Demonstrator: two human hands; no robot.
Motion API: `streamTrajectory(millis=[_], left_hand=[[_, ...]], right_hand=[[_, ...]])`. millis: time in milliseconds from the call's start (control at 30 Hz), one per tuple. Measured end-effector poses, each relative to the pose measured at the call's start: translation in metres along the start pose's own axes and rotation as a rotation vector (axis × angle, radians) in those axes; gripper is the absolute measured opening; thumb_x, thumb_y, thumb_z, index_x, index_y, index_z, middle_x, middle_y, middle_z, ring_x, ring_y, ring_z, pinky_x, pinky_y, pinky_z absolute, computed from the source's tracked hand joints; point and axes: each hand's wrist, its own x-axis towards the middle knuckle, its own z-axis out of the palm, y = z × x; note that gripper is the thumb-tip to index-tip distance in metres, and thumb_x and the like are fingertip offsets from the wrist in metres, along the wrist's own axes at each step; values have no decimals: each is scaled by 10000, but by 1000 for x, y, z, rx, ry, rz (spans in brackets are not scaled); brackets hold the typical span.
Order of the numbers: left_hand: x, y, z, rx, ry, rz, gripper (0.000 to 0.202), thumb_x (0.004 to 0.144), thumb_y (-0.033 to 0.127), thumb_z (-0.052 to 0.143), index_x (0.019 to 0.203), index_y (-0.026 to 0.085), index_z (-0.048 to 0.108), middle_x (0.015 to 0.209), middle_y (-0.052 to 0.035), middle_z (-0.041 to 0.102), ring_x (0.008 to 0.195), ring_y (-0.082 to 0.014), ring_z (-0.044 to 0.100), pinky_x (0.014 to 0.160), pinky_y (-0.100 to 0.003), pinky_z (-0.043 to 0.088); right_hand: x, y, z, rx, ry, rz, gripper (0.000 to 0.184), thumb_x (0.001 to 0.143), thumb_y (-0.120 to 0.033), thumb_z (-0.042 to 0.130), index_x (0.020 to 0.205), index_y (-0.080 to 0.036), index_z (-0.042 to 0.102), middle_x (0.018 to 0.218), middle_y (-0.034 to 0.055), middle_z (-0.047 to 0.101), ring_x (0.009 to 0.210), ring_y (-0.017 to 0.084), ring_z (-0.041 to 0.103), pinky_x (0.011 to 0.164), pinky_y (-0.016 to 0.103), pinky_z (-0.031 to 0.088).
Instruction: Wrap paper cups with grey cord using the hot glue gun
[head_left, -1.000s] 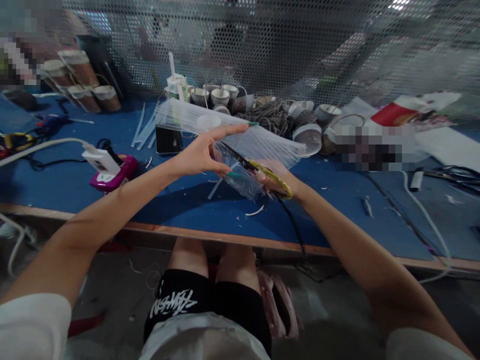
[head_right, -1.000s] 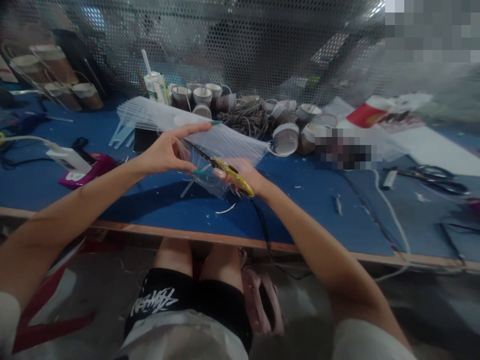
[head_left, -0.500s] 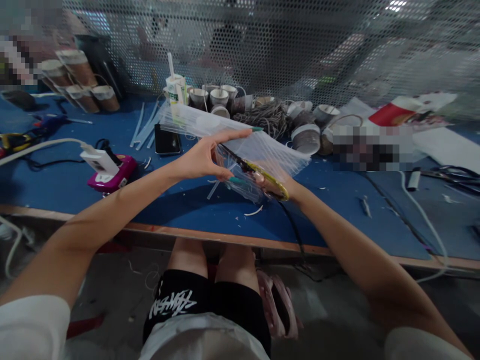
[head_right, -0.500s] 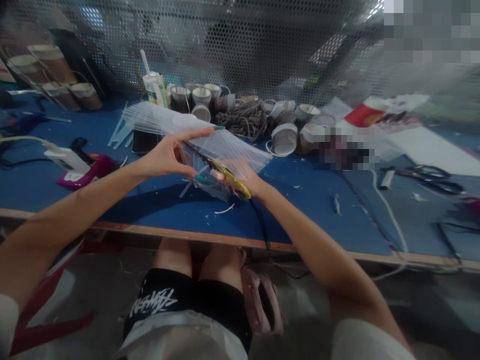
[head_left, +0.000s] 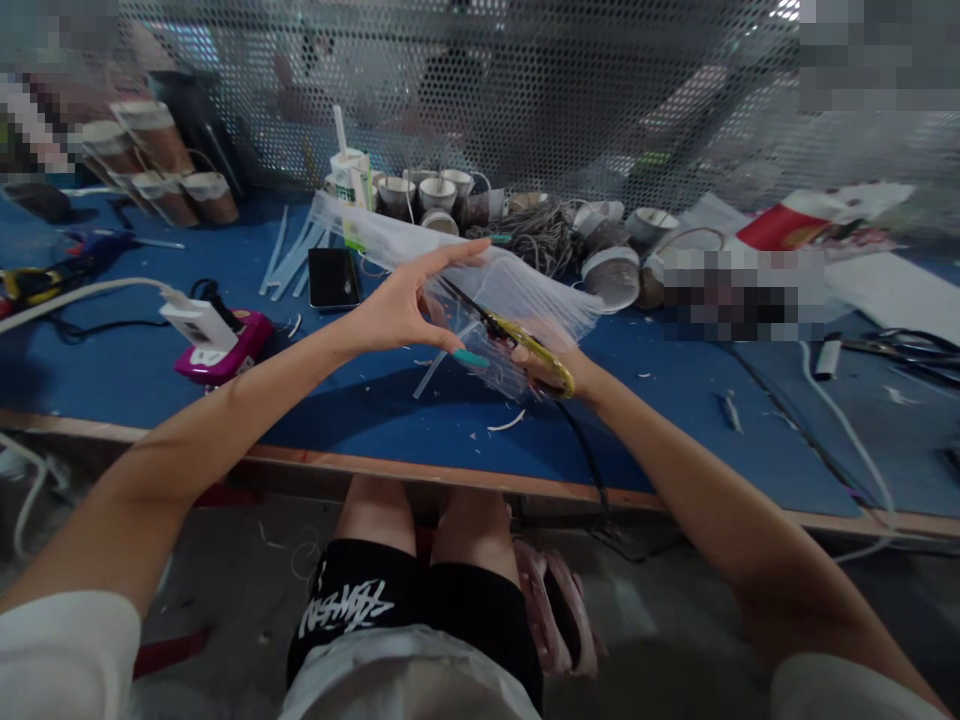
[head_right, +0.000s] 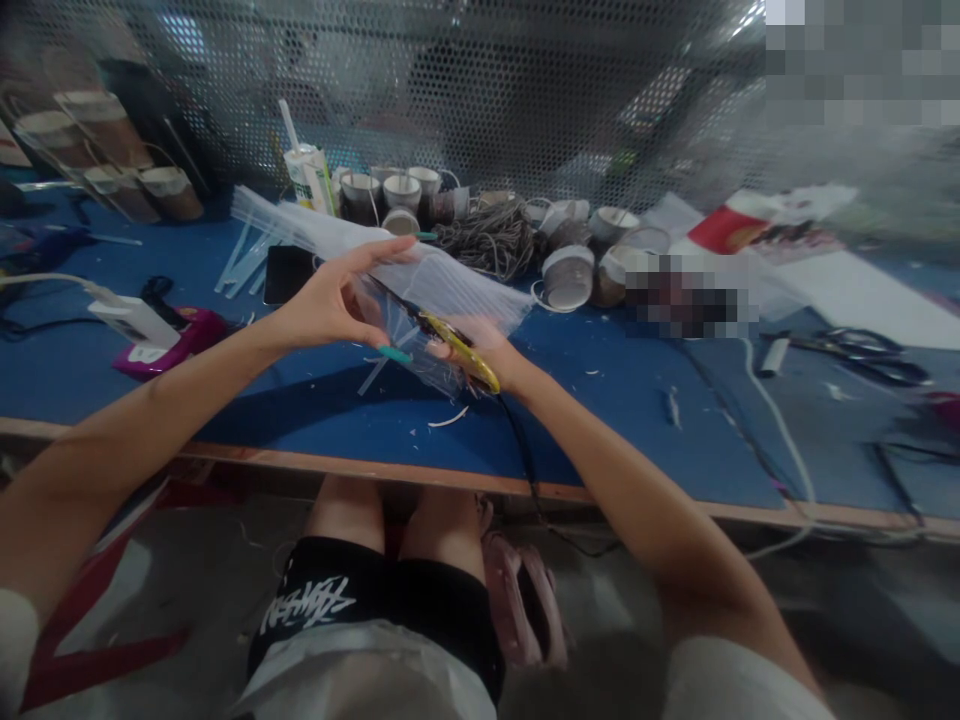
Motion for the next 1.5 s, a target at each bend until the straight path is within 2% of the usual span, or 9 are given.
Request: streamTrajectory(millis=[167,300,500,700,900,1033,1200,1300,1500], left_hand=[[3,-2,-6,47,83,46,572,890,602,606,1354,268,598,1410,-84,625,1219,-271,657,830,-300,637],[5,-5,-10,119,123,57,445,928,515,597,1284,256,658,1312,-72,687,1187,-244,668,832,-285,628],[3,0,-13,178,131,57,578,776,425,804,1297,222,655,1376,-112,650,981,-210,725,770,-284,643],[1,8,-11,142,100,38,682,721,438,845,1322,196,631,1453,-140,585,1000,-226,737,715,-253,654],[0,9,-4,54,59,13,671,726,391,833,1344,243,618,1501,-114,540,854,-196,762,630,-269,664],[0,10,-2,20,50,18,670,730,372,824,1349,229,613,1501,-106,536,934,-236,760,621,-263,666],[1,10,-1,15,20,22,715,730,434,815,1375,228,585,1528,-108,509,1085,-293,723,614,-247,664],[0,9,-1,33,16,24,756,731,497,806,1393,223,565,1536,-122,499,1158,-317,692,652,-264,673],[0,5,0,23,-12,16,769,710,514,827,1388,263,564,1550,-121,486,898,-225,771,658,-291,671]], right_hand=[[1,7,0,59,65,84,604,684,-786,670,741,-213,488,514,-67,431,384,79,419,338,226,358],[0,10,-2,100,74,103,530,725,-691,695,837,-208,508,516,-79,446,356,84,446,323,219,366],[-4,5,-6,127,-2,70,647,696,-828,629,806,-199,529,611,-49,469,402,62,416,320,214,347],[-2,2,-2,75,-32,29,707,695,-878,578,885,-198,574,616,-52,484,414,56,392,356,218,350],[1,9,-3,6,-37,-11,734,680,-914,551,839,-198,553,550,-55,463,436,71,419,378,220,347],[-2,8,-2,18,-35,-27,677,735,-866,562,836,-197,548,538,-59,468,397,63,417,351,212,340],[-2,2,-1,75,-52,144,665,665,-838,648,844,-209,527,504,-85,433,344,71,412,316,221,371],[-1,-2,0,80,-43,163,629,665,-808,672,738,-216,474,475,-85,399,350,63,383,321,214,345],[-1,0,0,58,-51,145,510,752,-680,689,767,-210,492,544,-65,411,424,67,386,382,224,335]])
